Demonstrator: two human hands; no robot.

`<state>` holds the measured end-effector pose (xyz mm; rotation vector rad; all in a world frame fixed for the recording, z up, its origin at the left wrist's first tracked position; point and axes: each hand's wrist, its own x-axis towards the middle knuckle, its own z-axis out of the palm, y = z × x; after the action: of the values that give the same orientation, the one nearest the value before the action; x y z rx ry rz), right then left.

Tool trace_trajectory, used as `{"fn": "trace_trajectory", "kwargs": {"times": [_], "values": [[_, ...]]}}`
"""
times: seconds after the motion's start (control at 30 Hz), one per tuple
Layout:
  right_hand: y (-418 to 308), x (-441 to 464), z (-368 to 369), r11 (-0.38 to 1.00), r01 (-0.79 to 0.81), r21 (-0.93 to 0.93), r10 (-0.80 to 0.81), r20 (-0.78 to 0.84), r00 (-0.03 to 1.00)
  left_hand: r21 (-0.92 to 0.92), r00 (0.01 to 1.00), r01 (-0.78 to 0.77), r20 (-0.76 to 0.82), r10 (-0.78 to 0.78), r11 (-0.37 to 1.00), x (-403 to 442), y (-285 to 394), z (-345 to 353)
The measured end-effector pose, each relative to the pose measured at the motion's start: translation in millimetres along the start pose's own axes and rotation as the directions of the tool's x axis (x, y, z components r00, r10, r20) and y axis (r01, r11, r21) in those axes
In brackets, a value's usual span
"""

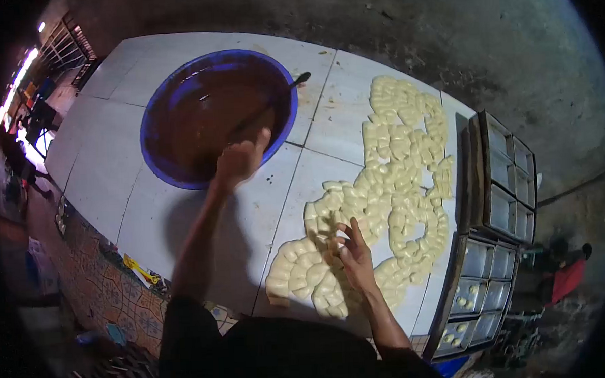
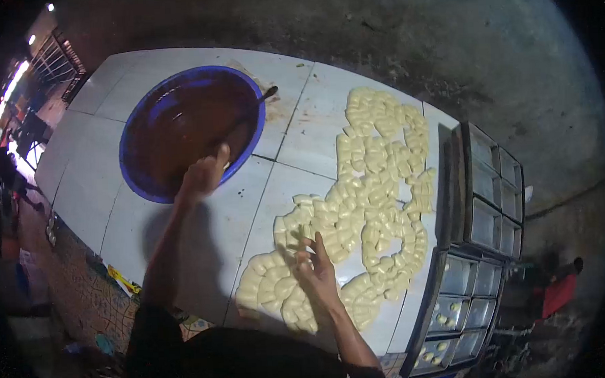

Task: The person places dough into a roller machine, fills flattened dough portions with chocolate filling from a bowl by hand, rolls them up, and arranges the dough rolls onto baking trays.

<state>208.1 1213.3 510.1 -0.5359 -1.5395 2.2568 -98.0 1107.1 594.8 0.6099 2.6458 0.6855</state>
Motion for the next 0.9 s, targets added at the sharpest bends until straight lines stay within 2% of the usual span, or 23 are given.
{"fn": "trace_trajectory", "kwargs": {"times": [0.03, 0.1, 0.17, 0.2, 0.23, 0.27, 0.3, 0.33, 0.37, 0.4, 0.43, 0.47, 0.5, 0.53, 0.57, 0.63, 0.67, 0.7, 0.73, 0.77, 0.83, 0.87, 0.9], "values": [[-5.0, 1.5, 9.3, 0.999, 0.0, 0.053, 0.0, -0.005, 1.0, 0.078, 0.981, -0.077, -0.172, 0.089, 0.994, -35.6, 15.5, 3.1], [-0.8, 7.7, 18.5, 0.99, -0.107, 0.096, 0.11, -0.027, 0.994, -0.299, 0.996, -0.074, -0.077, 0.053, 0.951, -70.3, 12.2, 35.8], [-3.6, 12.7, 30.2, 0.881, -0.278, 0.384, 0.291, 0.025, 0.956, -0.626, 0.999, -0.01, 0.034, 0.04, 0.78, -103.4, 8.4, 61.2], [-4.9, 12.9, 33.0, 0.784, -0.346, 0.516, 0.363, 0.071, 0.929, -0.884, 0.953, 0.185, 0.268, 0.14, 0.43, -120.6, 11.8, 66.9], [-1.7, 9.5, 30.7, 0.791, -0.33, 0.516, 0.374, 0.021, 0.927, -0.899, 0.849, 0.437, 0.421, 0.318, 0.023, -137.1, 18.4, 73.1], [5.1, 3.9, 26.7, 0.796, -0.317, 0.516, 0.386, -0.029, 0.922, -0.909, 0.904, 0.413, 0.402, 0.148, -0.054, -149.8, 27.4, 88.7], [9.7, -3.2, 23.8, 0.8, -0.305, 0.516, 0.399, -0.079, 0.914, -0.935, 0.936, 0.352, 0.353, -0.004, -0.048, -165.0, 35.0, 96.3], [3.8, -10.8, 22.3, 0.863, -0.229, 0.45, 0.335, -0.171, 0.926, -0.934, 0.936, 0.35, 0.353, -0.021, -0.077, -177.6, 39.3, 104.4], [2.5, -16.3, 17.2, 0.942, -0.158, 0.295, 0.221, -0.197, 0.955, -0.933, 0.936, 0.345, 0.35, -0.033, -0.105, -188.4, 41.9, 110.4], [-3.4, -26.7, 18.0, 0.999, 0.001, -0.048, -0.012, -0.229, 0.973, -0.927, 0.932, 0.363, 0.363, 0.009, -0.092, -198.9, 42.6, 113.9], [-17.5, -36.4, 22.9, 0.908, 0.151, -0.39, -0.236, -0.18, 0.955, -0.922, 0.925, 0.378, 0.375, 0.052, -0.08, -209.2, 43.8, 116.7], [-17.8, -45.0, 14.2, 0.737, 0.258, -0.624, -0.364, -0.045, 0.93, -0.917, 0.918, 0.392, 0.385, 0.096, -0.068, -217.3, 46.6, 119.0], [-19.2, -53.5, 3.7, 0.496, 0.349, -0.795, -0.443, 0.114, 0.889, -0.952, 0.945, 0.27, 0.291, 0.153, 0.143, -223.6, 52.3, 118.4], [-25.7, -59.5, -4.0, 0.415, 0.408, -0.813, -0.476, 0.189, 0.859, -0.935, 0.951, 0.117, 0.202, 0.233, 0.334, -230.5, 60.0, 115.6], [-32.3, -65.4, -11.6, 0.492, 0.436, -0.754, -0.5, 0.165, 0.85, -0.868, 0.936, -0.056, 0.127, 0.329, 0.494, -237.0, 66.2, 115.5], [-46.1, -75.2, -25.9, 0.617, 0.498, -0.61, -0.554, 0.113, 0.825, -0.903, 0.922, -0.047, 0.125, 0.366, 0.426, -245.9, 70.5, 132.4], [-52.0, -80.1, -31.1, 0.69, 0.456, -0.562, -0.561, -0.018, 0.828, -0.927, 0.927, -0.036, 0.109, 0.36, 0.373, -252.9, 74.8, 142.1], [-53.3, -87.7, -36.1, 0.878, 0.374, -0.3, -0.438, -0.186, 0.879, -0.948, 0.931, -0.026, 0.093, 0.354, 0.318, -258.9, 80.9, 149.9], [-60.4, -92.6, -46.9, 0.833, 0.42, -0.36, -0.478, -0.087, 0.874, -0.966, 0.917, -0.036, 0.071, 0.394, 0.258, -263.6, 88.8, 155.3], [-69.8, -98.1, -57.1, 0.781, 0.466, -0.416, -0.507, 0.015, 0.862, -0.934, 0.914, -0.046, 0.104, 0.393, 0.355, -267.5, 94.9, 156.9], [-83.2, -119.7, -52.1, 0.786, 0.428, -0.447, -0.472, 0.014, 0.882, -0.841, 0.904, -0.074, 0.17, 0.392, 0.535, -271.8, 103.7, 158.7], [-79.2, -124.6, -63.1, 0.643, 0.52, -0.562, -0.582, 0.081, 0.809, -0.857, 0.906, -0.053, 0.175, 0.386, 0.513, -272.2, 105.6, 169.7], [-78.6, -131.3, -74.5, 0.669, 0.476, -0.571, -0.532, 0.08, 0.843, -0.87, 0.929, -0.017, 0.168, 0.33, 0.492, -277.8, 114.1, 180.3]]}}
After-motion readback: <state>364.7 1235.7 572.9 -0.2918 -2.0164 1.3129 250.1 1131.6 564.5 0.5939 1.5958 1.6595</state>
